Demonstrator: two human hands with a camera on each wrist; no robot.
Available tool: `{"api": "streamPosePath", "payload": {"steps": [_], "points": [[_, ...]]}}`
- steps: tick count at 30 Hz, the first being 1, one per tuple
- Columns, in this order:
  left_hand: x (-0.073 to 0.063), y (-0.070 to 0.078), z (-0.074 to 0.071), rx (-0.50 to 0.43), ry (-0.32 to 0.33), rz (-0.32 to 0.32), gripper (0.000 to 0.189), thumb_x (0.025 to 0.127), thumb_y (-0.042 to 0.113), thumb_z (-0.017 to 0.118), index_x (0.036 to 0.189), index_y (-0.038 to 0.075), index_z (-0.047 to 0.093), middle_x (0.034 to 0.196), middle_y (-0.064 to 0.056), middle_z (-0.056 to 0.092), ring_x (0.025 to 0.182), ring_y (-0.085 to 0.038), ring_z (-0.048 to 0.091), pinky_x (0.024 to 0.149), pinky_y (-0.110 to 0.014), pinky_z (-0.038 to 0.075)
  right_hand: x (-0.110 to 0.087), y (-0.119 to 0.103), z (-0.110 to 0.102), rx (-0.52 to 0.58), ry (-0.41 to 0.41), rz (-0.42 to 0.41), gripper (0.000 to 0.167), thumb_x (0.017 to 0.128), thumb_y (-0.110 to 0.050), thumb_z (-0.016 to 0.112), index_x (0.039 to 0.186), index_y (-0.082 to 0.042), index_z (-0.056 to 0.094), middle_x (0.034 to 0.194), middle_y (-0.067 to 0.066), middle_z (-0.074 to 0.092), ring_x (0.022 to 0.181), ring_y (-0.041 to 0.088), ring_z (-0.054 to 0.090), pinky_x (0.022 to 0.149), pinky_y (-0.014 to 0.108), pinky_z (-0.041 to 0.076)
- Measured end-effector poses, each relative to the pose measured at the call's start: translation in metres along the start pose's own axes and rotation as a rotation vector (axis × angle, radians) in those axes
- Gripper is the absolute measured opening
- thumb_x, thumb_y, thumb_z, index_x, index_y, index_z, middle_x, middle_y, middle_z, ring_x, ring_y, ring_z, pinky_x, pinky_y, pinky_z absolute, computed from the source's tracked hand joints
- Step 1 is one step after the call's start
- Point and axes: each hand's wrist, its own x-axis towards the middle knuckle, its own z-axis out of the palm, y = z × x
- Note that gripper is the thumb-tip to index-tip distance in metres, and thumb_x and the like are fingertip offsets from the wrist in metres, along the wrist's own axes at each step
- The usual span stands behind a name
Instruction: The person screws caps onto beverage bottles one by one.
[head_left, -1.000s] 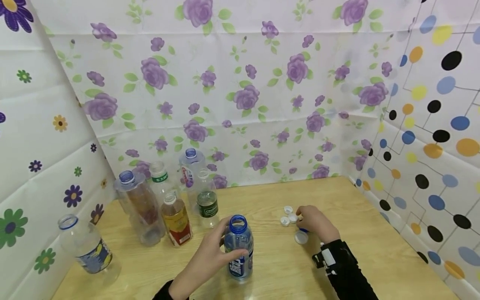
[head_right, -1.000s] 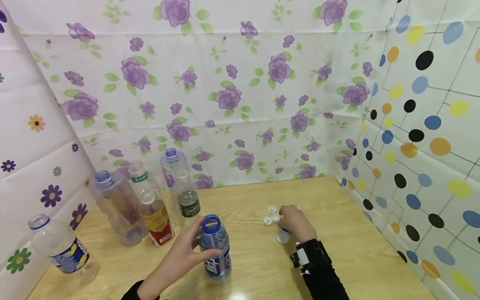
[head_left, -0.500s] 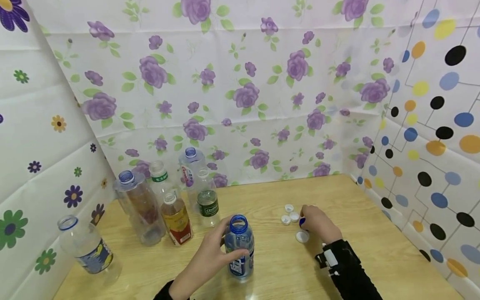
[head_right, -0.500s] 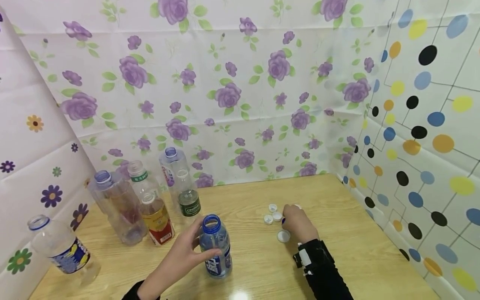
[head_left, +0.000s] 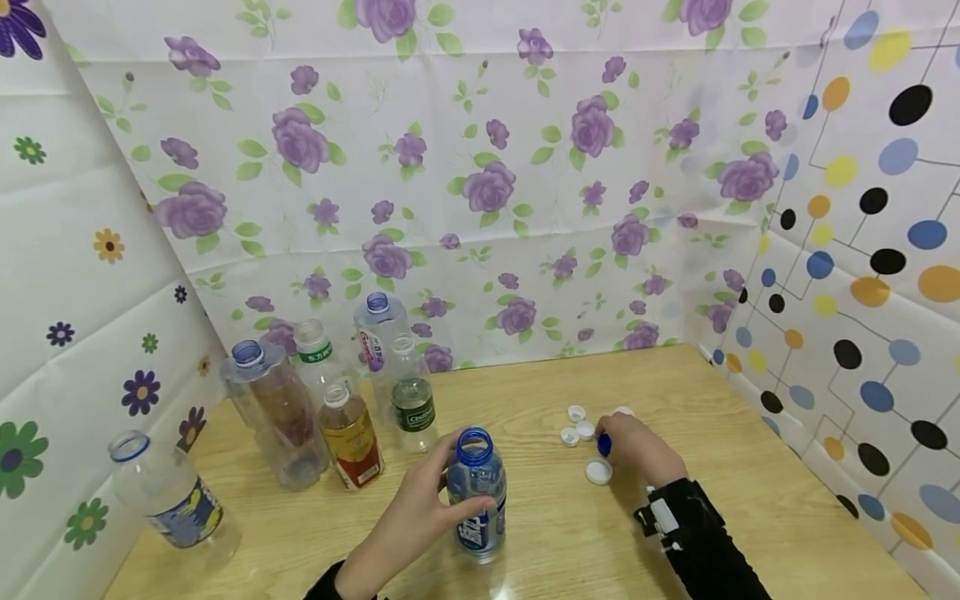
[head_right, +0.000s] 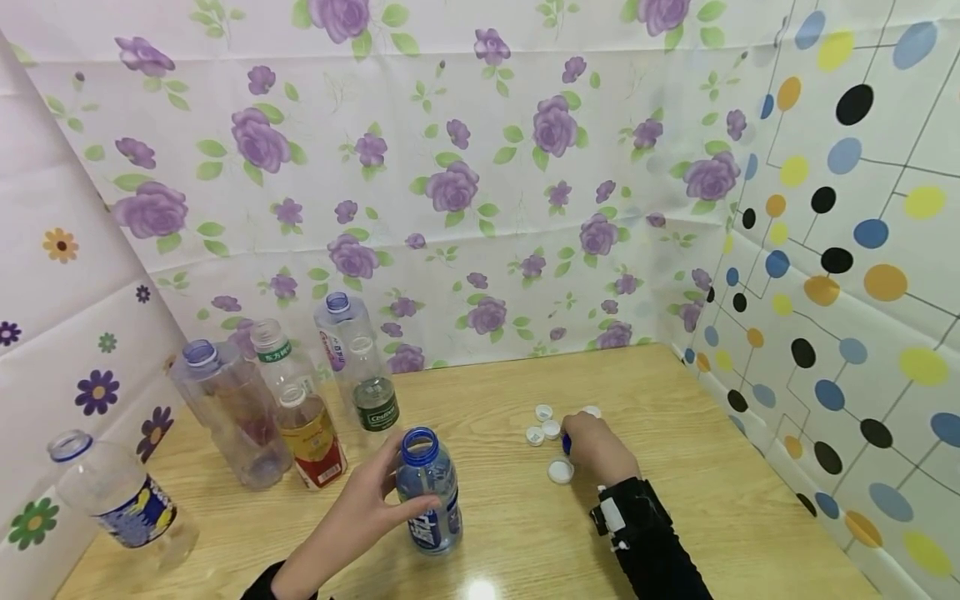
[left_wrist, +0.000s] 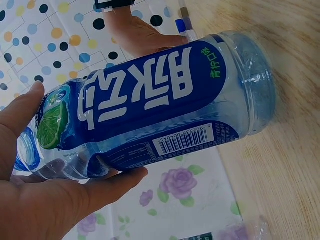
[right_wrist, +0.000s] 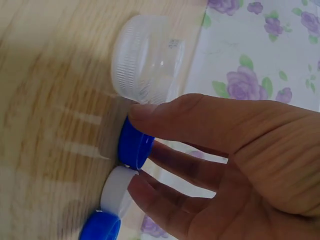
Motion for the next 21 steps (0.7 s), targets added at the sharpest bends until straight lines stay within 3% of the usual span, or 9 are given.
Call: {"api": "streamPosePath", "payload": {"steps": [5,14,21], "points": [[0.0004,0.0013,-0.0006,-0.012,-0.008,-0.032,0.084,0.087,0.038,0.082,0.154,0.015,0.037,0.145,-0.011,0.054,0.132,-0.036,0.053,0.103,-0.058,0.050,0.0034,0.0024,0.0051,0.015,0.018,0.000,0.019,0.089,0.008,0.069,0.108,0.004,0.071,0.097,0.012,0.067,0.083,0.021,0.056,0.079,0.041,0.054],[0.0001,0.0038,-0.0020,-0.025,-0.004,-0.014,0.083,0.087,0.037,0.082,0.154,0.015,0.038,0.145,-0.013,0.054,0.133,-0.039,0.052,0.102,-0.059,0.050,0.0037,0.0019,0.0086,-0.013,0.080,-0.025,0.022,0.082,0.013,0.075,0.102,0.004,0.072,0.093,0.013,0.066,0.084,0.023,0.059,0.079,0.042,0.056],[0.0000,0.0018,-0.0006,-0.015,-0.008,-0.008,0.083,0.087,0.038,0.082,0.154,0.014,0.038,0.145,-0.012,0.054,0.133,-0.038,0.053,0.101,-0.058,0.051,0.0009,0.0029,0.0099,-0.001,0.103,-0.034,0.015,0.084,0.014,0.070,0.090,0.000,0.068,0.080,0.008,0.056,0.073,0.021,0.045,0.066,0.032,0.040]]}}
